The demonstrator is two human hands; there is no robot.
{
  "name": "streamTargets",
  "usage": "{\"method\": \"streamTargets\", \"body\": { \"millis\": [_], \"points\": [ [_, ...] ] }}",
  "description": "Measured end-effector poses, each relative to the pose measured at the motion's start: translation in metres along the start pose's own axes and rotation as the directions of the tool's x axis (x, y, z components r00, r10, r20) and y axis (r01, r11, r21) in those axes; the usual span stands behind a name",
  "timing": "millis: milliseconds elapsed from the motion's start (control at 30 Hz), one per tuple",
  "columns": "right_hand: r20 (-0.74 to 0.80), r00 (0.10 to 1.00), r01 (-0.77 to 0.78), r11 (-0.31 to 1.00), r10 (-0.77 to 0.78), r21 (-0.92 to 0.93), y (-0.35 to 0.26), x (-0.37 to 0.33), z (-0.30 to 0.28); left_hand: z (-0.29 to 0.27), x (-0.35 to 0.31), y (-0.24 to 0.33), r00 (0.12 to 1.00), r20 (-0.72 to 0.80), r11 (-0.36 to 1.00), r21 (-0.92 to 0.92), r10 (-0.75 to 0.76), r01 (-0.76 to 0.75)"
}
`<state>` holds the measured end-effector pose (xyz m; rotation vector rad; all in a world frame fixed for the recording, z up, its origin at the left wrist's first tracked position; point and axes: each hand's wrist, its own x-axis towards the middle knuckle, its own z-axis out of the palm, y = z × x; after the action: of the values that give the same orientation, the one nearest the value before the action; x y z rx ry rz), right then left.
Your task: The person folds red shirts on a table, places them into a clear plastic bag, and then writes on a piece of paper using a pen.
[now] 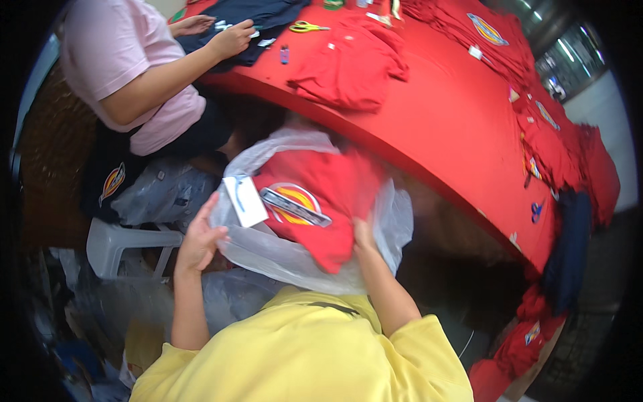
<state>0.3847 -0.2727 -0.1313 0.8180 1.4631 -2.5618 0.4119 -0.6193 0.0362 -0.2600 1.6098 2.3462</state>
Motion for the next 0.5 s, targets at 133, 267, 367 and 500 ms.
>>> {"method": "streamTargets", "body": {
  "millis": [133, 267, 367, 500],
  "points": [
    [-0.247, 0.956, -0.192, 0.972, 0.156, -0.133, 0.022, 0.010, -0.012, 0.023, -0.008, -0.009, 0.994, 0.099, 0.991, 0.130, -0.045, 0.032],
    [-0.180, 0.984, -0.067, 0.956, 0.016, -0.285, 0.036, 0.037, -0.032, 0.019, -0.011, -0.006, 0.997, 0.073, 0.995, 0.097, -0.034, 0.026],
    [-0.035, 0.996, 0.062, 0.940, -0.078, -0.334, 0.016, 0.041, -0.038, 0.000, -0.024, -0.002, 1.000, 0.003, 0.999, -0.034, -0.016, 0.016],
    [-0.184, 0.976, -0.040, 0.739, -0.115, -0.673, -0.004, 0.028, -0.099, 0.024, -0.030, 0.001, 0.996, 0.019, 0.996, 0.043, -0.084, 0.083]
  ]
}}
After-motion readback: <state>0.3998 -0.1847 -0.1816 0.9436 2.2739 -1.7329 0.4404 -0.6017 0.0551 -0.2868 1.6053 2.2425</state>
